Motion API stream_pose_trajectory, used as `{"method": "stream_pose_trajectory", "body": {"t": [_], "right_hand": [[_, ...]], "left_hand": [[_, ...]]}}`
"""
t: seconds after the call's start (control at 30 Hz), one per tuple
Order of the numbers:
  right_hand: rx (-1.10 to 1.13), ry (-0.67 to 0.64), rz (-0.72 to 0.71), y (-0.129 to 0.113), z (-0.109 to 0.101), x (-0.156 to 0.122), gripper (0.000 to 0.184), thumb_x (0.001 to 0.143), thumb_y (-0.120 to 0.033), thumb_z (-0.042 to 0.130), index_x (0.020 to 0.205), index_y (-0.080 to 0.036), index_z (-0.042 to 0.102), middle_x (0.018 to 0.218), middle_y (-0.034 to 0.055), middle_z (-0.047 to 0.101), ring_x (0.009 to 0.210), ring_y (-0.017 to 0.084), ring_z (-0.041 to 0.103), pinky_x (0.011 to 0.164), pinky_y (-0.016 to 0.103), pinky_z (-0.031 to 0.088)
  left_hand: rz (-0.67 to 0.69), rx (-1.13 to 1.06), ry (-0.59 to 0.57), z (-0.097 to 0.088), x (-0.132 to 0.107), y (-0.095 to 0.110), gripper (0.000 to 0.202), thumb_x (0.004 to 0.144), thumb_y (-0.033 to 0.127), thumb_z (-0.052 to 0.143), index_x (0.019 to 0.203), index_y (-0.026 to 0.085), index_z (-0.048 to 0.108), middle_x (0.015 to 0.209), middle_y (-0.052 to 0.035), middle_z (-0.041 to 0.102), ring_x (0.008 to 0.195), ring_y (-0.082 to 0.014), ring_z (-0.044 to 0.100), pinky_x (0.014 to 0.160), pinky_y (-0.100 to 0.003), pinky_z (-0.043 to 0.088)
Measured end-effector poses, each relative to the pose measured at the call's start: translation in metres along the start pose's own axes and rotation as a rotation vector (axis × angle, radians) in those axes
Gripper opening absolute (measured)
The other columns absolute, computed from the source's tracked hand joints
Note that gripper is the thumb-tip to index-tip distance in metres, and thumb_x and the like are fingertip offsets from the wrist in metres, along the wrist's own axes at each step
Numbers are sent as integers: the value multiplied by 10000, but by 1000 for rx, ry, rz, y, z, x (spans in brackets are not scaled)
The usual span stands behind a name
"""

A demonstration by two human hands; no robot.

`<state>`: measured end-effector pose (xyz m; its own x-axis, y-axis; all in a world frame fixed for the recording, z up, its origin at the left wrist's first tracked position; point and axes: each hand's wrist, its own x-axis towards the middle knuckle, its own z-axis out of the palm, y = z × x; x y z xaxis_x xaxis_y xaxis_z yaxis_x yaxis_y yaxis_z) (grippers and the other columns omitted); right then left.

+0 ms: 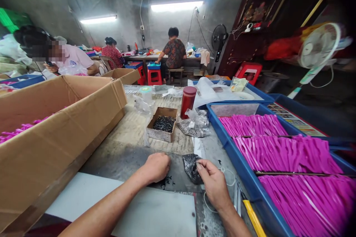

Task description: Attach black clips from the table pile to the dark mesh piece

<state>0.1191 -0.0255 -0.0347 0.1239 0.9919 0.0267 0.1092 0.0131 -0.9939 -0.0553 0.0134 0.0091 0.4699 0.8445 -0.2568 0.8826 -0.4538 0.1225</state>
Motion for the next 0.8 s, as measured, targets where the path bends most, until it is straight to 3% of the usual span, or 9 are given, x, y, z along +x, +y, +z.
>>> {"method": "stream_pose_trajectory", "body": {"t": [0.17,0.4,0.67,0.8], "right_hand": [[-15,39,-18,-3,-3,1,207,699,-331,470,703,-139,546,561,-20,472,531,115,417,505,214,345],[-167,67,-93,-2,-7,0,218,730,-314,432,735,-136,559,595,3,523,567,133,459,537,222,364],[-697,-76,-272,-3,-7,3,187,747,-192,384,704,-170,565,671,32,581,684,165,524,626,245,355],[-923,-149,-248,-3,-4,5,204,738,-151,378,644,-186,556,671,22,572,686,152,523,609,236,337]], "left_hand": [[12,46,79,6,-3,1,248,714,133,340,724,150,587,749,-98,609,713,-211,566,583,-277,402],[-6,12,83,9,-6,0,210,722,148,354,751,158,562,798,-82,578,758,-199,534,622,-278,390],[-27,19,99,15,-7,5,242,740,96,310,804,151,537,868,-85,544,809,-210,482,631,-297,344],[3,43,134,17,-9,10,259,764,88,275,809,144,524,893,-101,529,824,-222,457,660,-331,309]]}}
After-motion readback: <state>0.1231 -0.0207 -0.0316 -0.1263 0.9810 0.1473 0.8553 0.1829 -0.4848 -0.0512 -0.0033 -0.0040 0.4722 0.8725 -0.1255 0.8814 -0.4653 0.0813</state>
